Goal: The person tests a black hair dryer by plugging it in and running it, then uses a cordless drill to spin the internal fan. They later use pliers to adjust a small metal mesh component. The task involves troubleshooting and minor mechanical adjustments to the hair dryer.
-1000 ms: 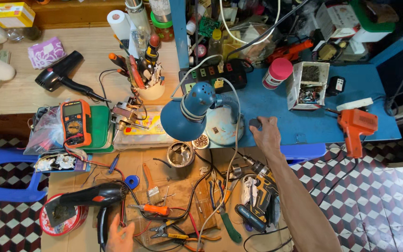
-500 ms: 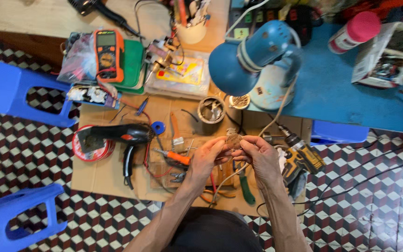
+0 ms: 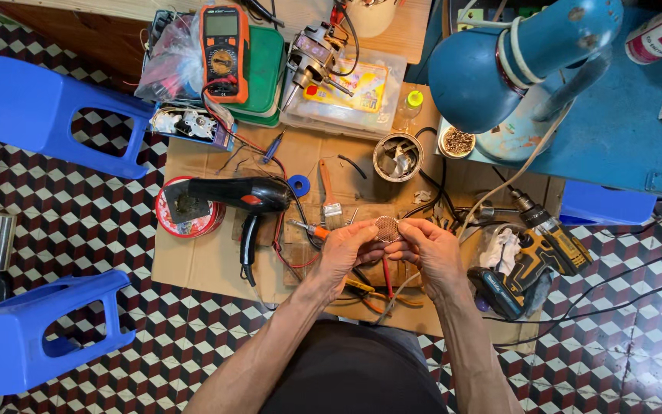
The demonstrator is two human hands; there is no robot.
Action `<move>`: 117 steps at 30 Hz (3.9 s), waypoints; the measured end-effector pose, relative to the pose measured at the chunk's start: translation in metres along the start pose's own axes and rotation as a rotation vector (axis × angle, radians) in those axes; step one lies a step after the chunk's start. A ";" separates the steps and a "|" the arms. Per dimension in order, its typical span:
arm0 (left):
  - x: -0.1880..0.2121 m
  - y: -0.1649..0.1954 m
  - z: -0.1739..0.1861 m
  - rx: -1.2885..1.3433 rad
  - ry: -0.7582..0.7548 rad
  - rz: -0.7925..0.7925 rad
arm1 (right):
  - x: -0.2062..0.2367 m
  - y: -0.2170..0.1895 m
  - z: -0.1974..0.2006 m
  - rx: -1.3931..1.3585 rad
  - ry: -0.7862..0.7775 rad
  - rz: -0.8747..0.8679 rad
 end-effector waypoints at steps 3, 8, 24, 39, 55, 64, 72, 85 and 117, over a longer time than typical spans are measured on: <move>0.004 0.006 0.002 -0.048 -0.021 -0.028 | 0.002 0.002 -0.005 -0.002 0.006 0.006; 0.009 0.015 0.005 -0.055 -0.016 -0.043 | 0.005 0.000 -0.013 -0.007 0.005 0.030; 0.010 0.034 -0.001 -0.221 0.111 -0.116 | 0.015 -0.017 -0.013 0.071 0.028 0.081; 0.097 0.100 -0.022 -1.229 0.283 -1.006 | 0.021 -0.001 -0.037 0.045 -0.023 0.229; 0.036 0.038 0.010 -0.205 0.131 -0.337 | 0.041 -0.025 -0.054 0.167 0.016 0.334; 0.030 0.028 0.018 -0.108 0.105 -0.107 | 0.033 -0.018 -0.045 0.121 0.029 0.244; 0.028 0.025 0.020 -0.100 0.098 -0.111 | 0.032 -0.019 -0.047 0.138 0.003 0.254; 0.030 0.032 0.017 -0.133 0.097 -0.112 | 0.036 -0.024 -0.052 0.183 0.007 0.262; 0.032 0.025 0.102 0.025 0.369 -0.165 | 0.069 0.032 0.000 0.485 -0.016 -0.032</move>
Point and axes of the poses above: each hand's wrist, its own x-axis away from the middle knuckle, its own z-axis out of the back of the hand, y = z × x, the point moved 7 cm from there along -x, towards the middle knuckle, and after that the axes turned 9 degrees about -x, right-handed, at the moved point
